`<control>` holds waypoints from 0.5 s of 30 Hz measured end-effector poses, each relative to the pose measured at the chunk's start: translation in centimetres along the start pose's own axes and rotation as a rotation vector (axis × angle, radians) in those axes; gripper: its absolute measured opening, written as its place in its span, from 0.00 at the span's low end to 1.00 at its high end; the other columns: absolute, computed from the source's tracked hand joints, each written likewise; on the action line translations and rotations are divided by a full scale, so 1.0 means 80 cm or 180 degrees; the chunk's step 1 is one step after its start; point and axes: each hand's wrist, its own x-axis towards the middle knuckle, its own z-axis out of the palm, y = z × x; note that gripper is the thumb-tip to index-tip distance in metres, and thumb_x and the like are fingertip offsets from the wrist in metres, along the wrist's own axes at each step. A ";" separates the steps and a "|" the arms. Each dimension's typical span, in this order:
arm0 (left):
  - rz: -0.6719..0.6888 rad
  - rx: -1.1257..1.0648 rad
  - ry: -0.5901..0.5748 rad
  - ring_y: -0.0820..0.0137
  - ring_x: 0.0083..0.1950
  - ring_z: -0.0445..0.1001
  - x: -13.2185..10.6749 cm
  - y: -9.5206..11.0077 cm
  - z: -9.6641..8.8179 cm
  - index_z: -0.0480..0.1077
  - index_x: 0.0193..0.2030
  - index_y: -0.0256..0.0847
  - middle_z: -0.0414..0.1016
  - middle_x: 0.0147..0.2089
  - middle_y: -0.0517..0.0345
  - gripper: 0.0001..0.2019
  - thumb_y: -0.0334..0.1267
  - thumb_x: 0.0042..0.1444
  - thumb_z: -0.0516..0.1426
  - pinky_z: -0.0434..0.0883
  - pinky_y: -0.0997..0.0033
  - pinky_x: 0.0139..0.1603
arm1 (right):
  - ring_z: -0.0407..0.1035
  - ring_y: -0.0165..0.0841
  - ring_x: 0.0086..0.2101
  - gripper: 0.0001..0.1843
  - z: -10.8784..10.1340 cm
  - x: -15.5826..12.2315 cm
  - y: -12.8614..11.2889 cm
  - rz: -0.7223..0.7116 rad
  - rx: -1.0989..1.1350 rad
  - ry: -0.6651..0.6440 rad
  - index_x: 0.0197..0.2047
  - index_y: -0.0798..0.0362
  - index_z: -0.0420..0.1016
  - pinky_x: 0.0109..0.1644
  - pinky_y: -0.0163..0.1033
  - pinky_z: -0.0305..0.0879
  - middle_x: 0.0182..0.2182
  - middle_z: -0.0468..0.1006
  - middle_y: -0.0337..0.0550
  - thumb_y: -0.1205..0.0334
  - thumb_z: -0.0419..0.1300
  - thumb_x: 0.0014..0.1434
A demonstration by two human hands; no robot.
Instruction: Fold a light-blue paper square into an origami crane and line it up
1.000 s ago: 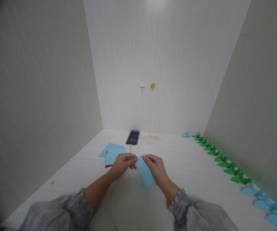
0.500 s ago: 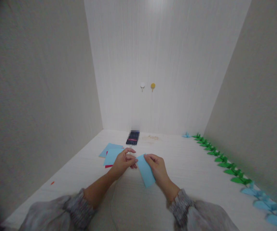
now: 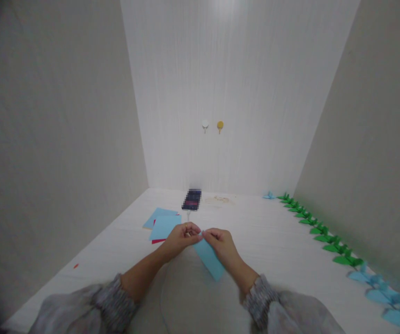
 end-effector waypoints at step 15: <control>-0.0214 -0.0624 0.0588 0.81 0.19 0.57 0.009 -0.004 -0.008 0.62 0.22 0.35 0.60 0.17 0.67 0.11 0.39 0.34 0.59 0.53 0.80 0.21 | 0.56 0.24 0.18 0.16 -0.008 0.009 0.017 0.0152 0.0043 -0.0028 0.23 0.59 0.71 0.20 0.29 0.50 0.15 0.65 0.36 0.53 0.54 0.46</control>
